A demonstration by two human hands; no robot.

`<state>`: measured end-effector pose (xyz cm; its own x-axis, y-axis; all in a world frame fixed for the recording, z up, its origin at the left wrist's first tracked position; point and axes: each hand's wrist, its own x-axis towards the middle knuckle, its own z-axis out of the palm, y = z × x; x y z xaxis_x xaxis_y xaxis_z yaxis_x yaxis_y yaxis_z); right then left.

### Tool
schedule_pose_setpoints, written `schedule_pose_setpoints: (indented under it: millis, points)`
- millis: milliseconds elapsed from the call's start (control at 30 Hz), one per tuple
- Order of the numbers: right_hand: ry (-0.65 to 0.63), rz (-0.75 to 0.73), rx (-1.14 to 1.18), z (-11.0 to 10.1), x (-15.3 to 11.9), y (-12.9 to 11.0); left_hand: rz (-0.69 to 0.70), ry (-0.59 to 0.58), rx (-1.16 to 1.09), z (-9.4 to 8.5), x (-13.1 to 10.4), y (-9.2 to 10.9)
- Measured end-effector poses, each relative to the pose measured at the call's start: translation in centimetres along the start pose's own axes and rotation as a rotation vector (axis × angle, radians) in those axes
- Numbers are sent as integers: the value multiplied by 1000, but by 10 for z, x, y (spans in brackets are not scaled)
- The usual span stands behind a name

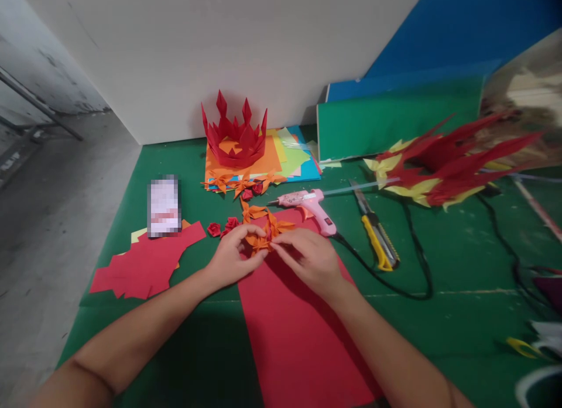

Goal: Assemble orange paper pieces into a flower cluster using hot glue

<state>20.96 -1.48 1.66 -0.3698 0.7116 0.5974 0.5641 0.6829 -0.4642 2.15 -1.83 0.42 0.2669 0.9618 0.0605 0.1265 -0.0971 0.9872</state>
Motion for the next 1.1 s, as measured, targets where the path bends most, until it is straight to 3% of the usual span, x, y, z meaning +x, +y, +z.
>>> schedule_pose_setpoints:
  millis: [300, 667, 1100]
  points:
    - [-29, -131, -41, 3, -2, 3, -8, -31, 88, 0, 1, 3]
    - [-54, -82, -22, 5, -2, 3, 109, -42, 221, -4, 1, 4]
    - [-122, -51, -91, 6, -2, 5, 46, -24, 150, -2, 1, 1]
